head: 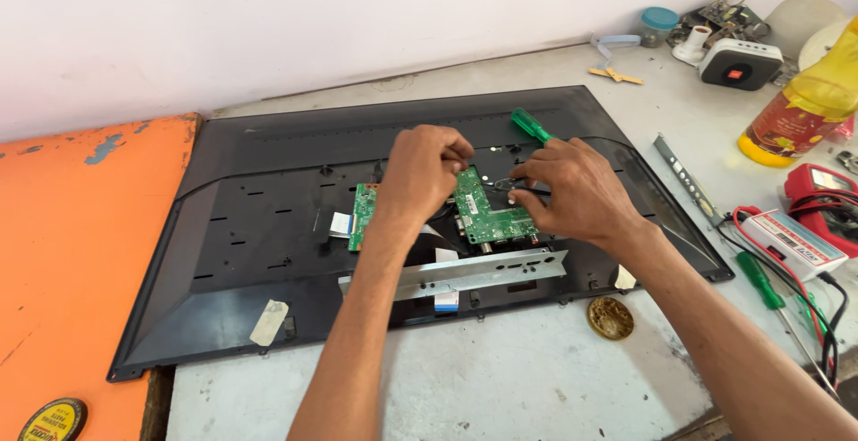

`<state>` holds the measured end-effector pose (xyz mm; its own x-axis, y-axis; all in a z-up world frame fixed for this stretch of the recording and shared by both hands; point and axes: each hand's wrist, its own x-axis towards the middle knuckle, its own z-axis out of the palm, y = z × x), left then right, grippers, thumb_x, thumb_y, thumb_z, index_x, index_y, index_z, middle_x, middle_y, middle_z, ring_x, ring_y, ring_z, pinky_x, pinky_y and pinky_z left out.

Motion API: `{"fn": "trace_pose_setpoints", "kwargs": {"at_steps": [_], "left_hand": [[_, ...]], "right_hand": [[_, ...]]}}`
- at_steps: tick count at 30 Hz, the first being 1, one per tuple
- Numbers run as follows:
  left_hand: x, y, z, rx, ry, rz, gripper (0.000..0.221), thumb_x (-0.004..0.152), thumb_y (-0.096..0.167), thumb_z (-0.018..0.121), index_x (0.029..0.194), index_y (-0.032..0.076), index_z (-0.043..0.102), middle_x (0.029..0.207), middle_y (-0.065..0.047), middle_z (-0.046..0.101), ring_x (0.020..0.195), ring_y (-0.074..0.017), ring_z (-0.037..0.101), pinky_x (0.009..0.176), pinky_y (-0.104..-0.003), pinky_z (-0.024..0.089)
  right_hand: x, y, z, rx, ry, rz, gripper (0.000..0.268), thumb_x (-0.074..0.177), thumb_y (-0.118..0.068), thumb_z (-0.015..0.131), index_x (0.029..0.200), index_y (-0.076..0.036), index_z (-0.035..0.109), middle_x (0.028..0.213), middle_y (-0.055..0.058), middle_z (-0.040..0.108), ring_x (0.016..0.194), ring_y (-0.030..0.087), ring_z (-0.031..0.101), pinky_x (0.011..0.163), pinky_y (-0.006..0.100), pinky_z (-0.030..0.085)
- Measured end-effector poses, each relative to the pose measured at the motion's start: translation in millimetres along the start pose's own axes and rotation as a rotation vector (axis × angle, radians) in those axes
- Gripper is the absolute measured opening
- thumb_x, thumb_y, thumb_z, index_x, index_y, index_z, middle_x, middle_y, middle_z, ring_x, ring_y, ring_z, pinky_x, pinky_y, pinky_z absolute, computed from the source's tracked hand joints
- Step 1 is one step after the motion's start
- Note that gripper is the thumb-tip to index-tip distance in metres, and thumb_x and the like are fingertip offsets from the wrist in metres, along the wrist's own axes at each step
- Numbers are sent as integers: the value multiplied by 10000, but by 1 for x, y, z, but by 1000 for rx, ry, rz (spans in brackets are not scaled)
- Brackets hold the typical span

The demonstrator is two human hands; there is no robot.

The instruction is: The person removes a ribbon cable from a green circuit board, positions the board inside a disassembled TV chassis, and secures it with a metal bracket using a screwdriver. They then tighten several screws to fasten the board and bracket in place.

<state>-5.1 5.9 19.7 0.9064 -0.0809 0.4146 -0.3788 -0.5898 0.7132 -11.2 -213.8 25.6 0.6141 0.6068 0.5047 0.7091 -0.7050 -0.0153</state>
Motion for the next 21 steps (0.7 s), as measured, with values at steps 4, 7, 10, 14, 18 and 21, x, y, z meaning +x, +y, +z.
{"fn": "trace_pose_setpoints", "kwargs": {"at_steps": [4, 7, 10, 14, 18, 21], "left_hand": [[-3, 1, 7, -1, -10, 0, 269, 826, -126, 621, 1000, 11, 776, 922, -157, 789, 862, -220, 790, 756, -337, 637], [-3, 1, 11, 14, -25, -26, 285, 828, -127, 616, 1016, 17, 774, 942, -157, 787, 881, -229, 786, 774, -344, 630], [-4, -1, 14, 15, -23, -21, 291, 831, -125, 623, 1038, 17, 772, 947, -161, 784, 882, -232, 781, 789, -349, 625], [-4, -1, 16, 34, -42, -50, 305, 817, -127, 629, 1037, 26, 774, 936, -149, 789, 866, -215, 786, 790, -342, 631], [-5, -2, 16, 48, -47, -64, 293, 835, -124, 630, 1040, 27, 775, 933, -145, 789, 862, -211, 783, 786, -344, 628], [-5, -4, 18, 47, -44, -44, 297, 821, -131, 638, 1032, 25, 776, 928, -144, 788, 859, -207, 782, 790, -338, 630]], "right_hand": [[2, 6, 11, 1, 5, 24, 191, 797, -198, 806, 912, -45, 801, 748, 67, 727, 769, 229, 640, 767, 419, 509], [4, 8, 16, 9, 2, 37, 186, 792, -192, 804, 911, -48, 805, 759, 67, 738, 764, 228, 647, 776, 416, 515], [5, 9, 20, 15, 2, 45, 185, 790, -191, 803, 910, -50, 807, 768, 66, 746, 775, 230, 661, 794, 427, 527], [6, 10, 23, 8, -17, 60, 181, 801, -201, 805, 910, -57, 810, 757, 75, 744, 771, 240, 674, 839, 441, 553], [7, 10, 24, 12, -15, 60, 186, 797, -205, 806, 906, -55, 809, 776, 78, 749, 771, 243, 683, 791, 438, 563], [8, 9, 24, 26, -18, 65, 179, 796, -199, 802, 904, -56, 811, 774, 77, 751, 761, 243, 687, 760, 430, 565]]}}
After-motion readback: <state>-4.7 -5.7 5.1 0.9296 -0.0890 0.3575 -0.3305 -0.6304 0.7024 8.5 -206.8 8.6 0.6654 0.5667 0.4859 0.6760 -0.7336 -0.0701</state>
